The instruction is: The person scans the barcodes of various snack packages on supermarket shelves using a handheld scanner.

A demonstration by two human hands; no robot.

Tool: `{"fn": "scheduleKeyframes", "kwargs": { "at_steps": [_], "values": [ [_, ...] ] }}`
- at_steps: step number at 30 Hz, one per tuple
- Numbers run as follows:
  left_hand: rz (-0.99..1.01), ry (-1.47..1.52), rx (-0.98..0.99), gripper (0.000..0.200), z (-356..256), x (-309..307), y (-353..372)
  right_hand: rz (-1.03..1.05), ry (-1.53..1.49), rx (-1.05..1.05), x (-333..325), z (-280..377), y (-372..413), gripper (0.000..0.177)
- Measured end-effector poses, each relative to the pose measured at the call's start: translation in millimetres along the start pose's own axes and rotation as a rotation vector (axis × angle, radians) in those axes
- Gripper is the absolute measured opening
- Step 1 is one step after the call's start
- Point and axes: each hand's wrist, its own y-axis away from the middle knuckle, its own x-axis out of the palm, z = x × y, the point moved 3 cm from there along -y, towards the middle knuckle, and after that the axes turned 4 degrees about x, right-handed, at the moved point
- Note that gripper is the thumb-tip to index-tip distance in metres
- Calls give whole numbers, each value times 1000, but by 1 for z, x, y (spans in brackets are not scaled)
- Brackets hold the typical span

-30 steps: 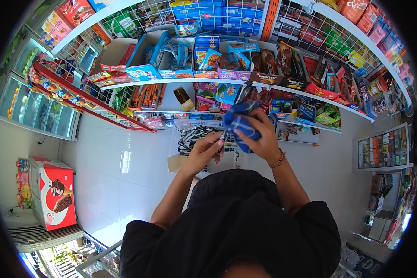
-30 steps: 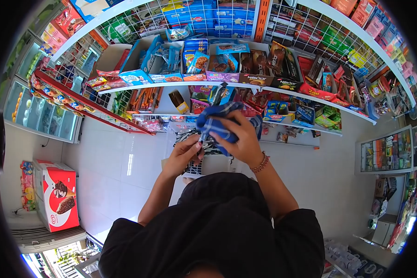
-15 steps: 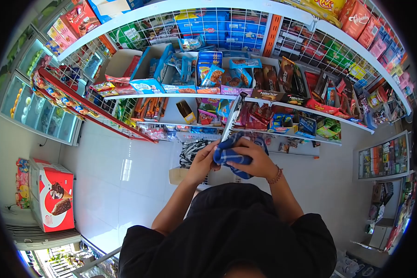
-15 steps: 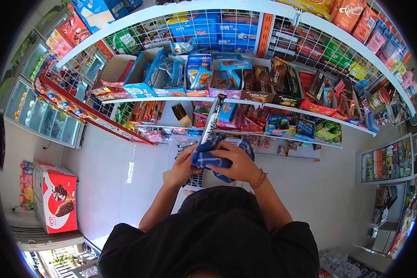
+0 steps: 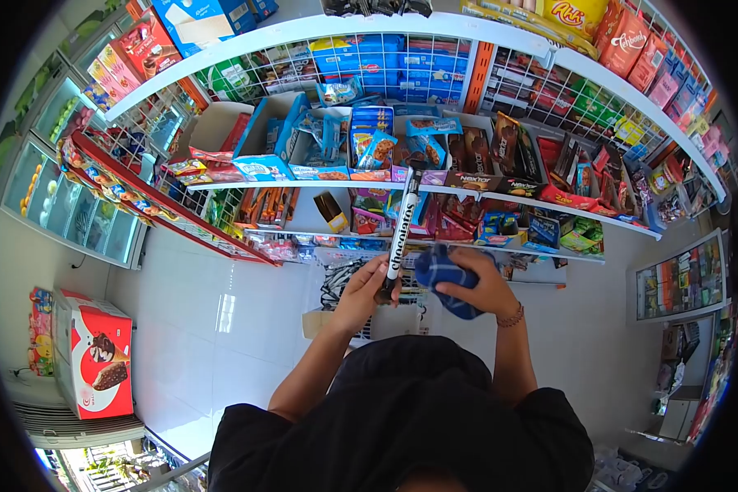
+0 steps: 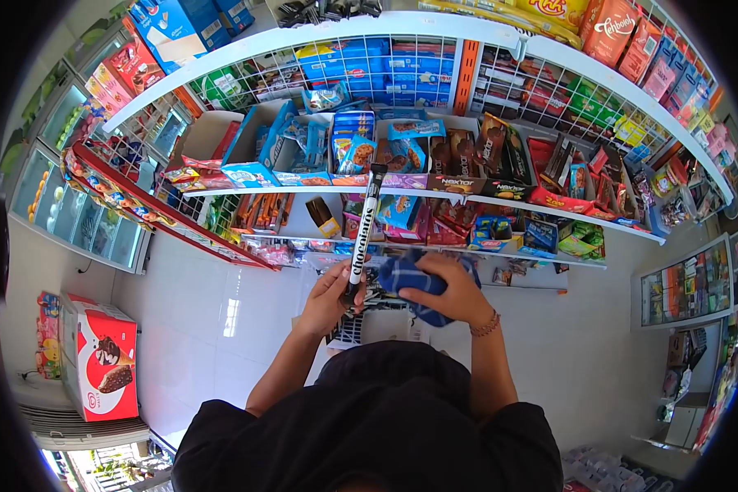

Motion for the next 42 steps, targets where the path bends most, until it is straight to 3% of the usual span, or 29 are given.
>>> {"fn": "scheduleKeyframes", "kwargs": {
  "at_steps": [2, 4, 6, 8, 12, 14, 16, 18, 20, 22, 24, 27, 29, 32, 36, 38, 40, 42],
  "values": [
    [-15, -24, 23, 33, -2, -2, -2, 3, -44, -55, 1, -5, 5, 28],
    [-90, -122, 31, 31, 2, -12, -9, 305, -249, 54, 12, -16, 9, 23],
    [-12, -108, 142, 26, -11, -1, -15, 387, -239, 191, 24, -21, 13, 21],
    [41, -194, 159, 25, -22, 5, -22, 426, -255, 208, 23, 15, 2, 23],
    [251, -159, 347, 26, -53, 33, -36, 284, -295, 68, 20, 45, -17, 28],
    [267, -170, 299, 27, -69, 37, -41, 235, -350, -41, 13, 57, -32, 33],
    [258, -236, 301, 28, -82, 41, -46, 238, -369, -37, 5, 65, -42, 29],
    [283, -254, 394, 28, -106, 55, -45, 201, -346, 107, -5, 82, -53, 24],
    [340, -285, 568, 28, -128, 65, -44, 107, -414, 72, -10, 96, -62, 25],
    [313, -301, 582, 28, -149, 74, -44, 59, -477, 3, -17, 114, -71, 24],
    [298, -287, 534, 31, -165, 80, -45, 70, -415, -34, -28, 116, -83, 24],
    [213, -145, 506, 29, -174, 83, -56, 116, -534, 97, -39, 118, -101, 24],
    [147, -53, 439, 28, -184, 82, -62, -19, -533, 56, -43, 109, -116, 25],
    [92, -25, 399, 22, -198, 81, -70, -7, -408, -130, -53, 119, -134, 27],
    [64, 6, 359, 21, -225, 86, -78, -68, -359, -166, -61, 130, -161, 32],
    [102, -10, 317, 24, -234, 75, -96, -18, -538, -65, -66, 143, -171, 27],
    [9, -17, 236, 31, -241, 71, -100, 117, -990, 120, -64, 133, -185, 27],
    [58, 26, 205, 31, -244, 64, -100, 0, -980, 155, -60, 135, -193, 26]
  ]
}}
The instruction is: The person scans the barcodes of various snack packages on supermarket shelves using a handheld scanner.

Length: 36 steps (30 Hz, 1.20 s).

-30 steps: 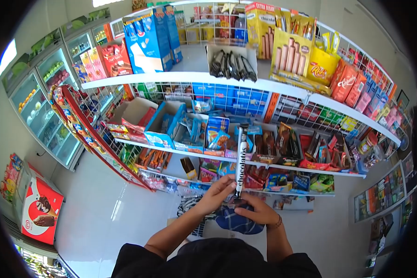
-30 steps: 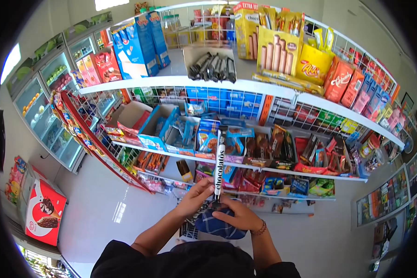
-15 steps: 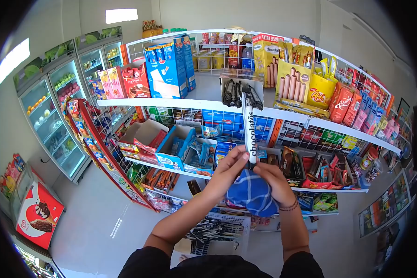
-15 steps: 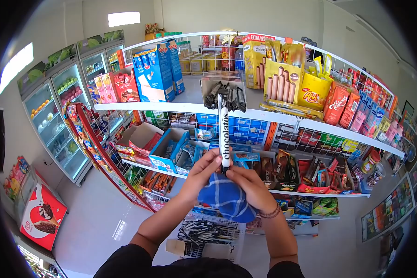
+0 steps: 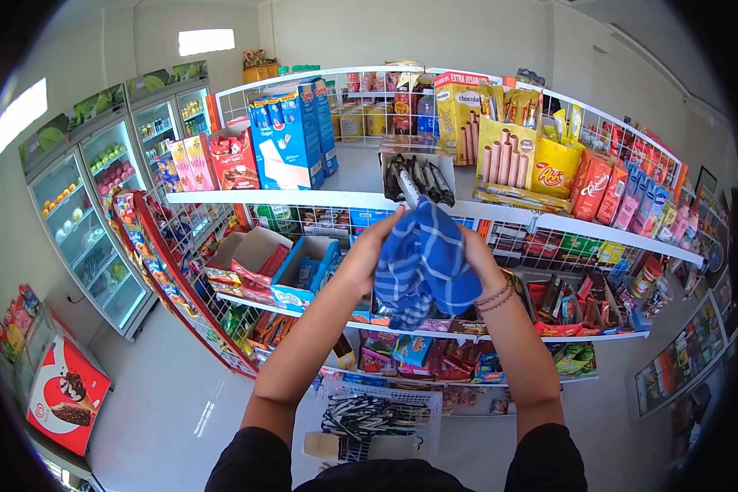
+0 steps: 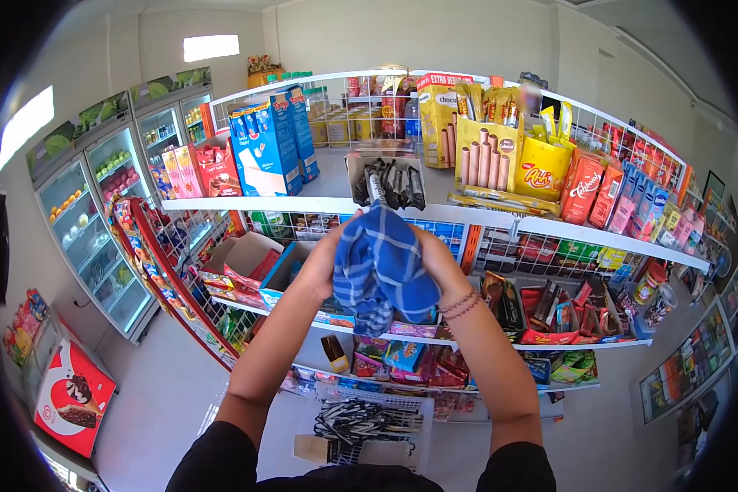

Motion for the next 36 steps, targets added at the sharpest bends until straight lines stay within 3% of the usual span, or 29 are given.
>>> {"fn": "scheduleKeyframes", "kwargs": {
  "at_steps": [2, 4, 6, 8, 10, 12, 14, 16, 18, 22, 23, 25, 27, 32, 34, 36],
  "values": [
    [18, -132, 190, 29, -3, -15, -1, 54, -58, 30, 0, -10, -17, 27],
    [-40, -195, 222, 30, -6, -22, 0, 38, -44, -2, 8, -13, -23, 27],
    [-47, -336, 451, 25, -14, -30, -2, 57, 87, -145, 16, -11, -34, 28],
    [-12, -461, 625, 23, -25, -34, -9, 60, 33, -85, 21, -3, -35, 29],
    [-2, -562, 713, 25, -34, -30, -8, 64, -166, 26, 26, 2, -37, 30],
    [-1, -667, 753, 26, -40, -34, -13, 93, -180, 62, 22, -2, -41, 32],
    [0, -771, 799, 28, -41, -32, -15, 104, -58, -12, 18, -10, -39, 32],
    [34, -906, 981, 26, -42, -20, -10, 94, -29, -22, 11, -19, -37, 35],
    [27, -975, 887, 30, -40, -7, -6, 139, 53, -342, 12, -20, -29, 38],
    [37, -1168, 1050, 27, -29, 5, -15, 101, 196, -290, -13, -39, -13, 38],
    [-25, -1276, 1130, 27, -27, 6, -17, 11, 242, -279, -10, -39, 1, 36],
    [-136, -1367, 1243, 25, -25, 6, -21, 91, 253, -224, -37, -70, -3, 36],
    [-179, -1377, 1213, 26, -29, 10, -20, 173, 264, -164, -52, -97, 7, 36],
    [-224, -1492, 1176, 24, -36, 6, -30, -24, 140, 66, -85, -173, 55, 39],
    [-271, -1500, 1182, 18, -41, 7, -32, 32, -66, 170, -95, -203, 77, 40],
    [-306, -1479, 1142, 13, -43, 2, -35, -44, -396, 343, -102, -233, 107, 37]
  ]
}}
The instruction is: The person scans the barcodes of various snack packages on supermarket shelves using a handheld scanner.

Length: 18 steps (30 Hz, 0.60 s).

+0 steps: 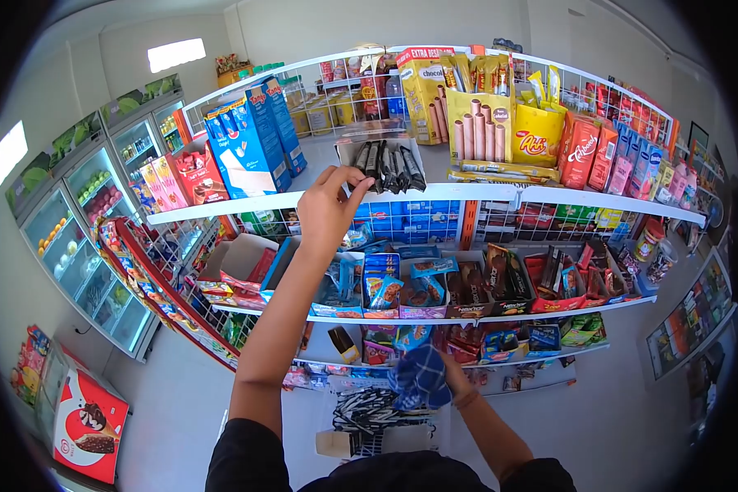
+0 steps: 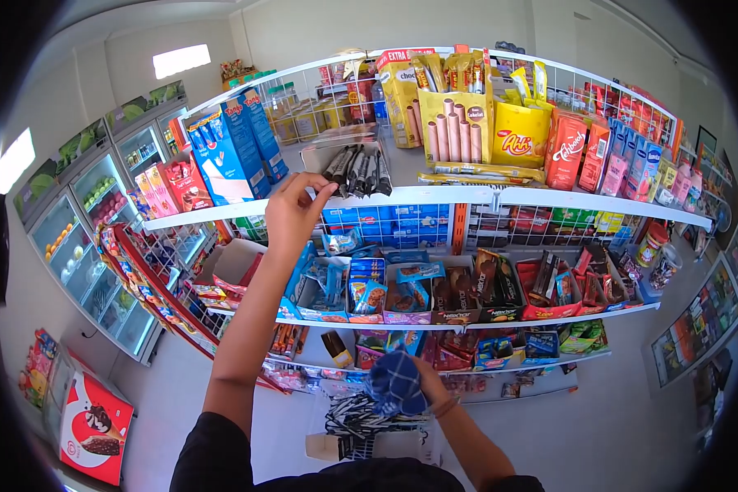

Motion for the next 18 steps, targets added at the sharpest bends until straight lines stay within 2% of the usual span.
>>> {"fn": "scheduleKeyframes", "kwargs": {
  "at_steps": [2, 4, 7, 10, 12, 13, 14, 18],
  "values": [
    [2, 24, -1, 11, 6, 6, 0, -202, -43, -33, -38, -41, 13, 38],
    [-44, 55, 85, 12, 9, 11, 2, -340, 34, -23, -73, -83, 30, 38],
    [-24, 96, 58, 12, -2, 4, 4, -337, -75, 38, -107, -126, 56, 39],
    [-55, 114, 59, 18, -1, 1, 7, -249, -208, 84, -93, -120, 80, 40],
    [-138, 1, 300, 22, 5, 5, 12, -261, -236, 54, -75, -103, 83, 41],
    [-138, 2, 298, 22, 10, 9, 14, -277, -204, 28, -79, -101, 80, 38],
    [-114, 18, 215, 23, 12, 12, 14, -293, -171, 3, -82, -100, 78, 34],
    [-98, 107, 23, 24, 2, 10, 21, -383, -31, -58, -87, -100, 53, 33]
  ]
}}
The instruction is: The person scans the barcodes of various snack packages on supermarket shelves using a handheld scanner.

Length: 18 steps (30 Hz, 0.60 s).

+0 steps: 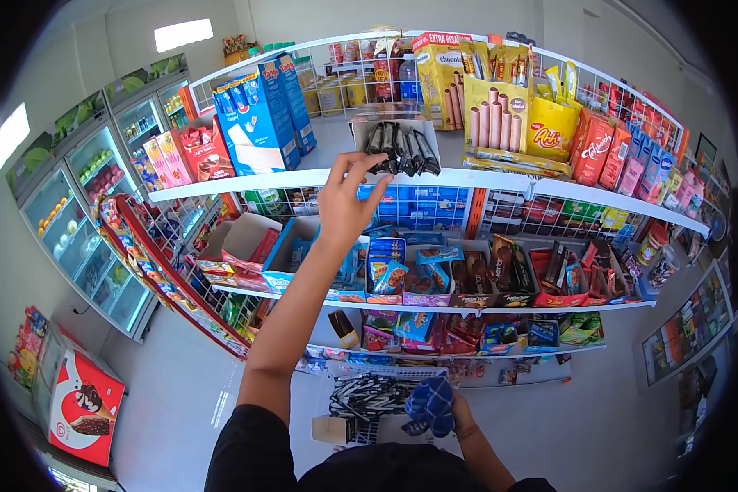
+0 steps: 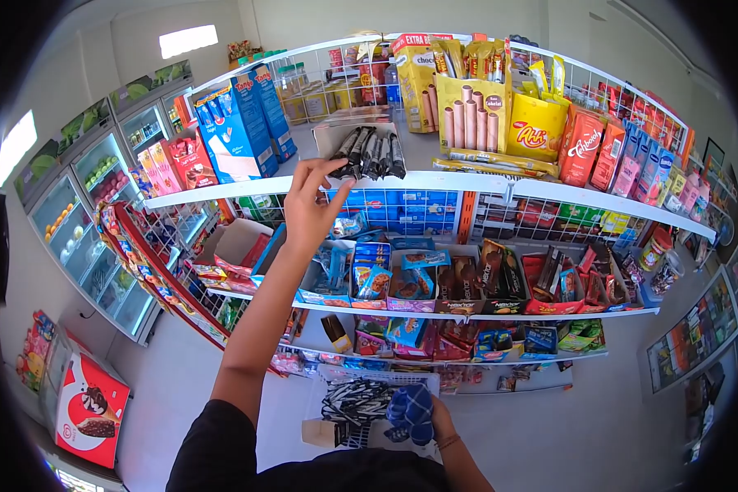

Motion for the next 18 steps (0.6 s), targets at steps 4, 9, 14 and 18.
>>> {"fn": "scheduleKeyframes", "kwargs": {
  "at_steps": [4, 9, 14, 18],
  "values": [
    [29, -80, 184, 27, 1, 0, 12, -83, 120, 51, 34, 4, 3, 34],
    [69, 53, 137, 25, 2, -8, 52, -50, -47, 114, 29, -15, -18, 38],
    [42, 139, -357, 15, 9, -22, 207, 95, -330, 238, 24, -12, -13, 51],
    [232, 273, -893, 23, -21, -26, 387, -80, -212, 334, 30, -7, 10, 36]
  ]
}}
